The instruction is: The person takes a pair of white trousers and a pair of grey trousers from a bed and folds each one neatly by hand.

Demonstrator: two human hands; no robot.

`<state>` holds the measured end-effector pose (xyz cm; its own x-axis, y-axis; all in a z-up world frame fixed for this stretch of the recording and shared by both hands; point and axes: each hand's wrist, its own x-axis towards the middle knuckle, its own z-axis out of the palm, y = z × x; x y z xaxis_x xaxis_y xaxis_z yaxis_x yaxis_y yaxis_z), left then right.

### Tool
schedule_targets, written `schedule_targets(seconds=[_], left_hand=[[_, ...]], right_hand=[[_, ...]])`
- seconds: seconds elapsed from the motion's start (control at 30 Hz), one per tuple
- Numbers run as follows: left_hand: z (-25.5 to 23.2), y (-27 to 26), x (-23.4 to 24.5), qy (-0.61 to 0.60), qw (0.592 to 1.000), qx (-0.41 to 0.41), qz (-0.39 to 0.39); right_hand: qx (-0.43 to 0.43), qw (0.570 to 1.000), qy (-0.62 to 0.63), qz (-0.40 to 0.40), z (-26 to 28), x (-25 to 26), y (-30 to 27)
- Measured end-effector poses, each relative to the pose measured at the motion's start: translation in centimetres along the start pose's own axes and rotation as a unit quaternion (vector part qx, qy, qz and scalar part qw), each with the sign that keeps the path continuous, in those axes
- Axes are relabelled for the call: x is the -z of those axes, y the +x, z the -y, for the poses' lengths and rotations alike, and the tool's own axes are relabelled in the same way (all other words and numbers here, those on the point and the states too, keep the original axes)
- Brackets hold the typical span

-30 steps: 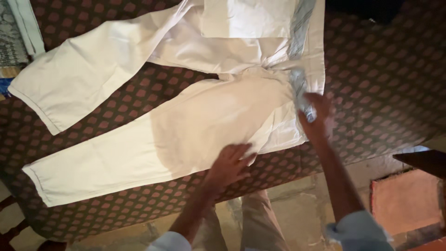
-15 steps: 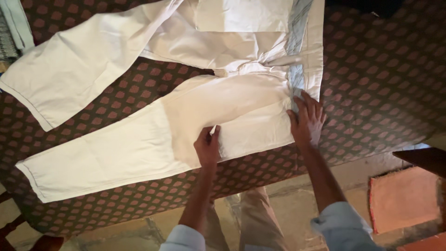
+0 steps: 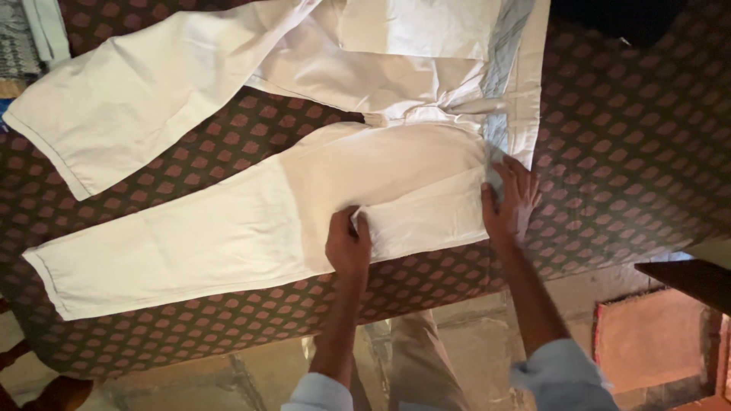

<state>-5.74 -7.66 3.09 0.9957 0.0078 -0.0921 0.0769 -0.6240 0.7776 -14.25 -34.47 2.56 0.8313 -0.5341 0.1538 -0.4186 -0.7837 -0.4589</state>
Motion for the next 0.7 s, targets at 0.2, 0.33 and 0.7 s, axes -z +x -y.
schedule_targets(seconds=[0.2,0.33,0.7], left_hand=[[0.0,0.5,0.2,0.041,0.997,-0.058,0.010],[1.5,1.9,0.4,0.085,0.985,-0.147,-0.007],[2.5,-1.7,-4.5,0.082,0.934,-0.279,0.208]], right_hand=[[0.047,0.999,-0.023,0.017,0.8,-0.2,0.4],[0.019,1.000,-0.020,-0.005,0.5,-1.0,1.1],[0.213,0.958,-0.063,0.180,4.4,-5.1,-3.5]])
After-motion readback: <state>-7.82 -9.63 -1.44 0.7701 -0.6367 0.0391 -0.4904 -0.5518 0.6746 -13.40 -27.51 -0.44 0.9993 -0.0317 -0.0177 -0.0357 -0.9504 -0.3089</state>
